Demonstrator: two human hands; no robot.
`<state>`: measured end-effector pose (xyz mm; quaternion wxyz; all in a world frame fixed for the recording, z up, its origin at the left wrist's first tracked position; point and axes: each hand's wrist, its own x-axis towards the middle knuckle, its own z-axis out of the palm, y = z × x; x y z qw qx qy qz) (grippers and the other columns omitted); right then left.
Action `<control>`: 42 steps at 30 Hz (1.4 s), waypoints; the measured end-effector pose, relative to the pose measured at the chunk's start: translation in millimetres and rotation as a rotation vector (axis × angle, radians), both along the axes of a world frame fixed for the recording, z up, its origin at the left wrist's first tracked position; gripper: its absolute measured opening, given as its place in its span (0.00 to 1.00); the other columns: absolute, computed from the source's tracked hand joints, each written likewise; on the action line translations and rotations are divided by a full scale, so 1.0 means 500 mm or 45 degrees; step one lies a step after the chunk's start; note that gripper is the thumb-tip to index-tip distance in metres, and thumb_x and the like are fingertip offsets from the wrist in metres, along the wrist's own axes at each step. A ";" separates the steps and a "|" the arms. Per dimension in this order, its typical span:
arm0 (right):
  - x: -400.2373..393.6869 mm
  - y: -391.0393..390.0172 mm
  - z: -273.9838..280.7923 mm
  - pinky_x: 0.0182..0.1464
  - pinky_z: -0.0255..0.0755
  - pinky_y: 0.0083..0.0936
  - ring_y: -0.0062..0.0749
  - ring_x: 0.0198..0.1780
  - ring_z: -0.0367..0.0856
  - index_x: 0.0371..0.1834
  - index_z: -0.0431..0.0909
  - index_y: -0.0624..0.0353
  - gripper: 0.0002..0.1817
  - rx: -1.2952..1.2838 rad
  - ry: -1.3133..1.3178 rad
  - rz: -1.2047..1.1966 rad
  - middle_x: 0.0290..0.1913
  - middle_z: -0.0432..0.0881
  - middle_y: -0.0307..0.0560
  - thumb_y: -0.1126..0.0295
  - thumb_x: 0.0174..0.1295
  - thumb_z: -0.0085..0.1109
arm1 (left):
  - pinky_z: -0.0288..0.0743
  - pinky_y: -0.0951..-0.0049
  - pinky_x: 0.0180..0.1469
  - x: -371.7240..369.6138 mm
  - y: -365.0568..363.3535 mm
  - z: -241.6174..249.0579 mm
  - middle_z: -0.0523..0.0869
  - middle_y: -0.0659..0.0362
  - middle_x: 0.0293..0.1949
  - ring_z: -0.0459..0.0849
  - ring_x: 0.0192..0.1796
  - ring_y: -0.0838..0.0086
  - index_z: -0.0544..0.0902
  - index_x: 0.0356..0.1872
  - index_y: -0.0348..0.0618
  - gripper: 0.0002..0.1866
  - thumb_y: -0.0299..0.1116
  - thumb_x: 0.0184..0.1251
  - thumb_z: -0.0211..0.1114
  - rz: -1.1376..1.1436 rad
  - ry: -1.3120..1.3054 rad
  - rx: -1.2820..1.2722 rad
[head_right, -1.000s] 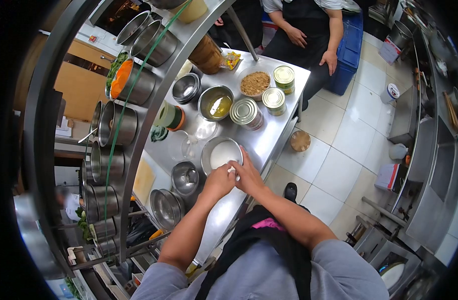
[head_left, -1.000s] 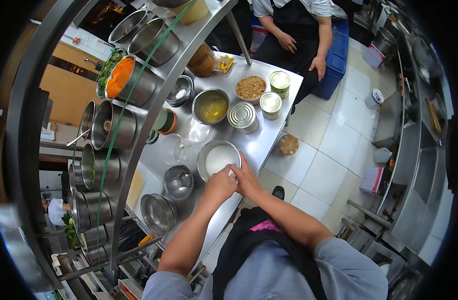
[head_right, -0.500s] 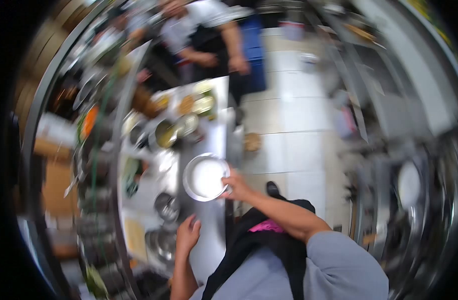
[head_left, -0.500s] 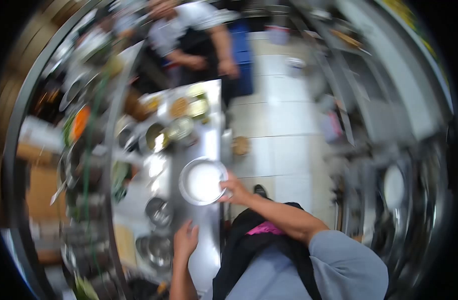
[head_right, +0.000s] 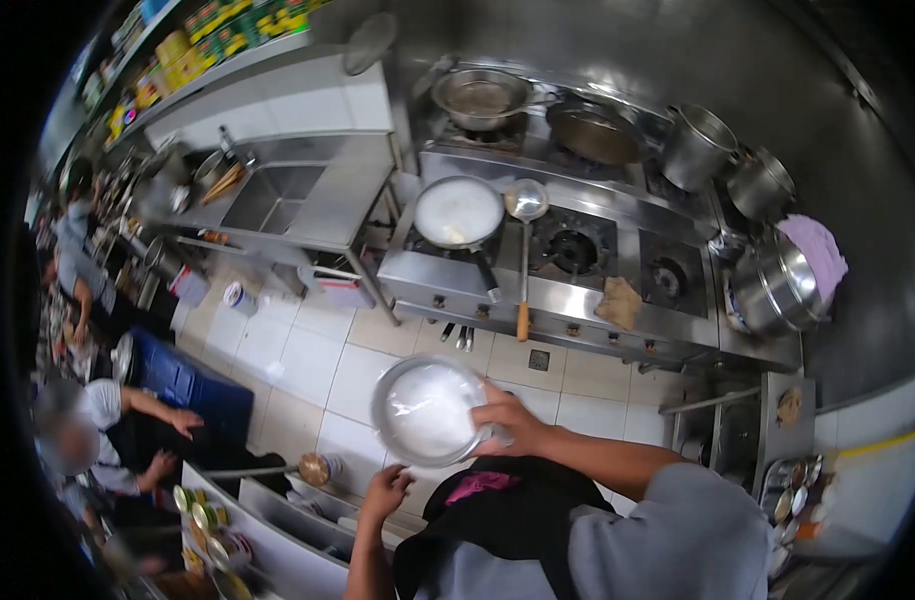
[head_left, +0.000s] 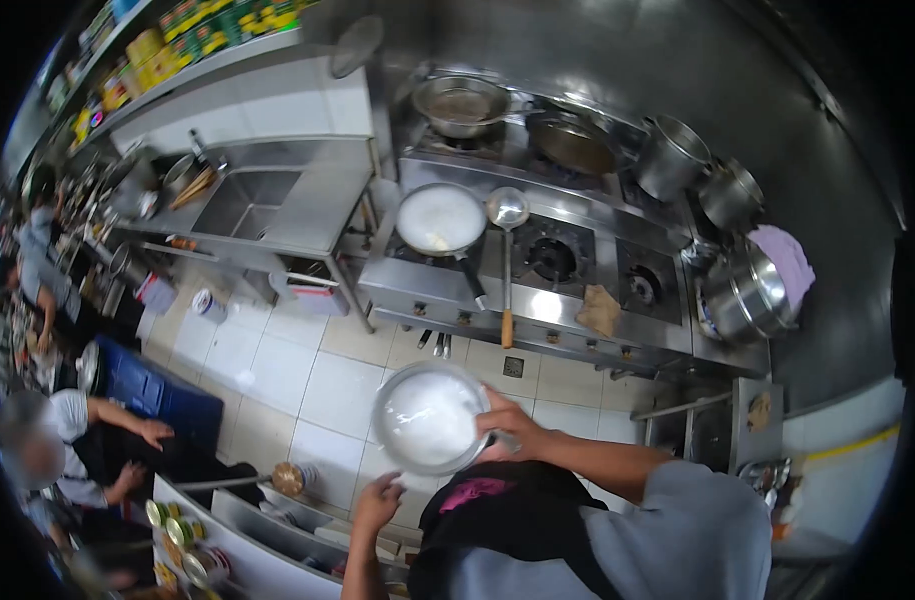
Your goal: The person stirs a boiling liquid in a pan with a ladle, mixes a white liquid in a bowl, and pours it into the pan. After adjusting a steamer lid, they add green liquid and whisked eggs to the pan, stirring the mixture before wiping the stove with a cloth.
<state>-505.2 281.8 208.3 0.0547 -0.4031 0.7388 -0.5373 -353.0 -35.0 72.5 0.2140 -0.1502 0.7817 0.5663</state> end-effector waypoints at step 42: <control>-0.639 0.219 -0.095 0.68 0.71 0.38 0.59 0.73 0.71 0.22 0.72 0.61 0.28 0.088 0.165 -1.339 0.78 0.62 0.68 0.67 0.31 0.90 | 0.80 0.60 0.27 -0.986 0.040 0.052 0.83 0.52 0.27 0.84 0.24 0.65 0.69 0.70 0.47 0.25 0.38 0.76 0.59 -0.230 0.011 -0.033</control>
